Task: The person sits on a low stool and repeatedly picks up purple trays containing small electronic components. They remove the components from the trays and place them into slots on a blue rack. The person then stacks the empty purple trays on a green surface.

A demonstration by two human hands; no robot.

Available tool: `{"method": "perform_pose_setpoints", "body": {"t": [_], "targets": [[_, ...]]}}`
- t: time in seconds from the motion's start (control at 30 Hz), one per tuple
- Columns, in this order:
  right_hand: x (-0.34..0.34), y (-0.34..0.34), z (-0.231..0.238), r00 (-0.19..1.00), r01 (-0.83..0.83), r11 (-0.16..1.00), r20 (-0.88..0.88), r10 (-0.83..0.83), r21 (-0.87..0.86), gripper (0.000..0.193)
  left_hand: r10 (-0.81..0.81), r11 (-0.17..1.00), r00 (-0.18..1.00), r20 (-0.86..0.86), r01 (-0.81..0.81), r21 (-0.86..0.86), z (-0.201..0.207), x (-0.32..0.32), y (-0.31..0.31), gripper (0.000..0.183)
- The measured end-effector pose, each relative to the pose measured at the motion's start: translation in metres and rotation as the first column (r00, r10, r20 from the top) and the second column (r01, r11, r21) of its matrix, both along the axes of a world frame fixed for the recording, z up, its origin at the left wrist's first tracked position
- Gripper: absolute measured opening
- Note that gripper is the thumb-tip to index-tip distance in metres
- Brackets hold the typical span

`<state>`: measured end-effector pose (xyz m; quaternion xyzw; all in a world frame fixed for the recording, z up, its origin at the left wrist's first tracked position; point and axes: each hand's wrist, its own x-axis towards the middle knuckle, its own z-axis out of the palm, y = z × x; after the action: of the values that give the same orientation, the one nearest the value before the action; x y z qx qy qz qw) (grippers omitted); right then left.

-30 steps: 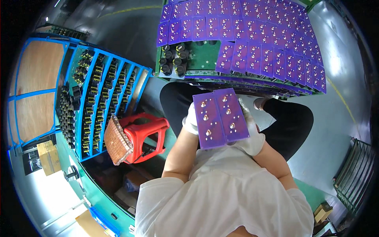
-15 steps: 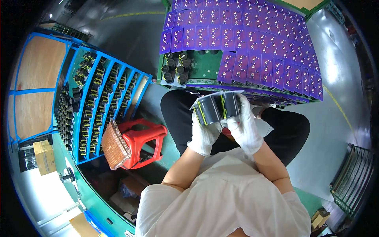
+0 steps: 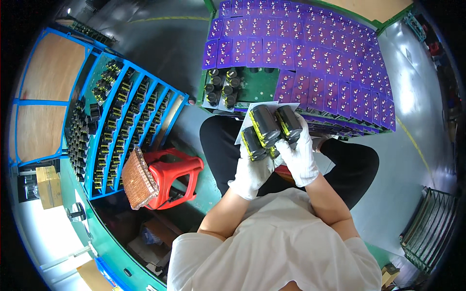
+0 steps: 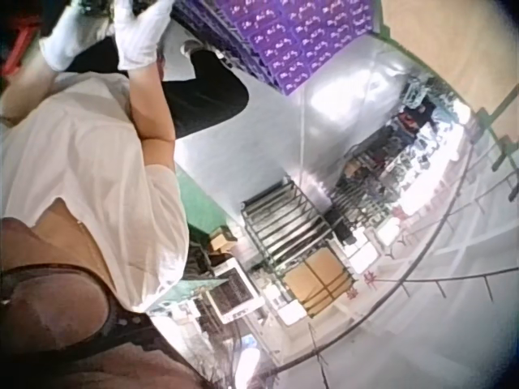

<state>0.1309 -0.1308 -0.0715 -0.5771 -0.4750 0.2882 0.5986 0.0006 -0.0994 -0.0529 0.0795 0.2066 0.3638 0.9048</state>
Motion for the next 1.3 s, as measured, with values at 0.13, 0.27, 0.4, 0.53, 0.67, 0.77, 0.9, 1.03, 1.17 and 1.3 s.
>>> {"method": "perform_pose_setpoints", "body": {"t": [0.13,0.27,0.4,0.53,0.67,0.77,0.9,1.03,1.17,1.3], "targets": [[0.0,0.007,0.0,0.998,0.029,0.999,0.053,-0.03,0.018,0.067,-0.014,1.0,1.0,-0.013,0.014,-0.026,0.001,-0.002,0.005,0.056],[0.005,0.03,0.013,0.997,-0.009,0.98,0.077,0.025,-0.2,0.056,-0.014,0.994,1.0,0.005,0.014,-0.105,-0.004,-0.002,0.018,0.051],[0.012,0.071,-0.012,0.974,0.065,0.946,0.228,0.01,-0.317,0.053,0.115,0.952,0.993,-0.024,-0.117,-0.283,-0.029,0.008,0.046,0.038],[0.011,0.103,0.008,0.986,0.097,0.905,0.165,-0.03,-0.414,0.056,0.078,0.968,0.986,0.145,-0.04,-0.249,-0.035,0.016,0.08,0.043],[0.011,0.109,0.023,0.986,0.119,0.844,0.161,-0.039,-0.523,0.053,0.036,0.885,0.976,-0.216,0.07,0.461,-0.05,0.019,0.092,0.041],[0.008,0.101,-0.014,0.961,0.194,0.949,0.243,-0.132,-0.249,0.05,-0.107,0.994,0.994,0.011,0.107,-0.019,-0.057,0.016,0.106,0.049],[-0.013,0.088,-0.049,0.91,0.258,0.965,0.346,-0.228,-0.041,0.074,-0.138,0.962,0.973,0.186,0.176,-0.207,-0.057,0.023,0.111,0.051],[-0.017,0.078,-0.029,0.867,0.169,0.966,0.496,-0.052,-0.194,0.064,-0.145,0.984,0.988,-0.057,0.15,0.1,-0.094,0.017,0.122,0.048],[-0.019,0.079,-0.034,0.785,0.153,0.981,0.618,-0.046,-0.12,0.051,-0.125,0.989,0.946,-0.299,0.144,0.042,-0.124,-0.002,0.138,0.049],[-0.018,0.069,-0.033,0.819,0.116,0.963,0.572,0.046,-0.243,0.048,0.069,0.955,0.574,-0.816,0.2,0.221,-0.08,0.0,0.123,0.058]]}}
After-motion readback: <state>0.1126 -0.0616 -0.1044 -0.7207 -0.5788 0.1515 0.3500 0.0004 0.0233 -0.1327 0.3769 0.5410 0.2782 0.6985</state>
